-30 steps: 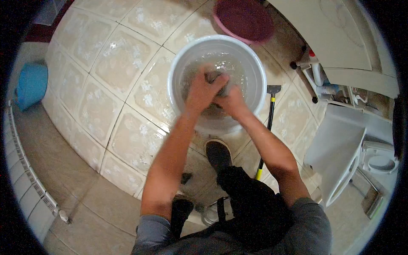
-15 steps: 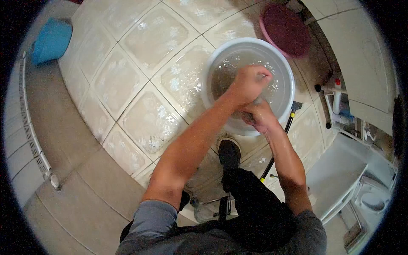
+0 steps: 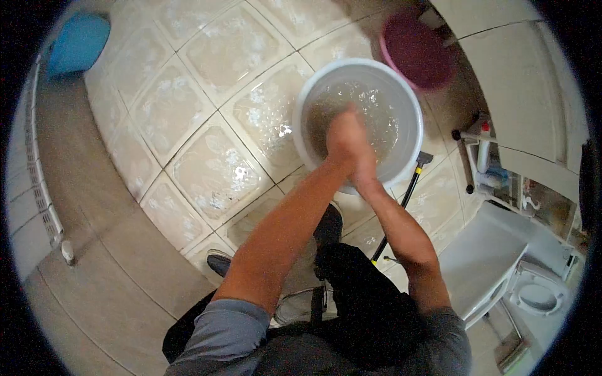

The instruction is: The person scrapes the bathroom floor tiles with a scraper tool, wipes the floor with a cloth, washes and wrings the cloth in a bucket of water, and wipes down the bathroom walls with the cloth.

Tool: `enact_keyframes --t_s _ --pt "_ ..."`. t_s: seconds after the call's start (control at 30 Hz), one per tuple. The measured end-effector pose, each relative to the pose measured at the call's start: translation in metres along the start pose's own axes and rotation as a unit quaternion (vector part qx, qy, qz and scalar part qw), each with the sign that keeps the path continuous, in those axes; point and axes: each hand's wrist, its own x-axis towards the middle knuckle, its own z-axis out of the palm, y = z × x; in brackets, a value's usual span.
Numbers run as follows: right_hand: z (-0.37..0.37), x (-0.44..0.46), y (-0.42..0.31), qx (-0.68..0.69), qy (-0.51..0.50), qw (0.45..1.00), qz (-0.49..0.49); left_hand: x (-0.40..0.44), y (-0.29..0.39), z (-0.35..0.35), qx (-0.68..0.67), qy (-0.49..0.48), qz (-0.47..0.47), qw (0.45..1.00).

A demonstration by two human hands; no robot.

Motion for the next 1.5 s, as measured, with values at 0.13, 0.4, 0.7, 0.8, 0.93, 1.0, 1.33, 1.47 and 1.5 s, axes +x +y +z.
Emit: enact_keyframes --t_s 0.13,0.4,0.7,0.8,0.93,1.0,1.33,1.47,1.5 --pt "-0.014 -0.036 -0.081 -0.048 -0.074 0.992 -0.089 -0.020 -0.002 -0.027 -0.002 0.007 -0.021 1.000" --pt "-0.070 -0.042 -0.197 -0.399 -0.085 0.891 -0.200 -0.064 0.061 -0.079 -0.163 0.193 -0.097 0.963" --pt "-0.120 -0.037 -0.218 -0.184 -0.033 0.965 -0.184 -0.125 -0.002 -0.109 -0.497 -0.144 -0.013 0.855" --pt "-0.130 -0.043 -0.263 -0.100 -0.102 0.970 -0.199 -0.184 0.005 -0.193 -0.649 -0.233 -0.016 0.724" --pt "-0.123 -0.086 -0.352 -0.087 -0.174 0.953 -0.233 -0.258 0.003 -0.285 -0.701 -0.257 0.088 0.659" --pt "-0.110 -0.140 -0.413 -0.084 -0.186 0.944 -0.258 -0.303 0.002 -0.325 -0.688 -0.236 0.109 0.678" --pt "-0.017 -0.302 -0.465 0.089 -0.242 0.932 -0.254 -0.420 -0.045 -0.391 -0.657 -0.171 0.258 0.687" --pt "-0.004 -0.300 -0.448 0.127 -0.250 0.937 -0.210 -0.441 -0.053 -0.399 -0.613 -0.140 0.297 0.719" --pt "-0.007 -0.301 -0.450 0.108 -0.255 0.938 -0.209 -0.439 -0.061 -0.397 -0.610 -0.136 0.295 0.723"
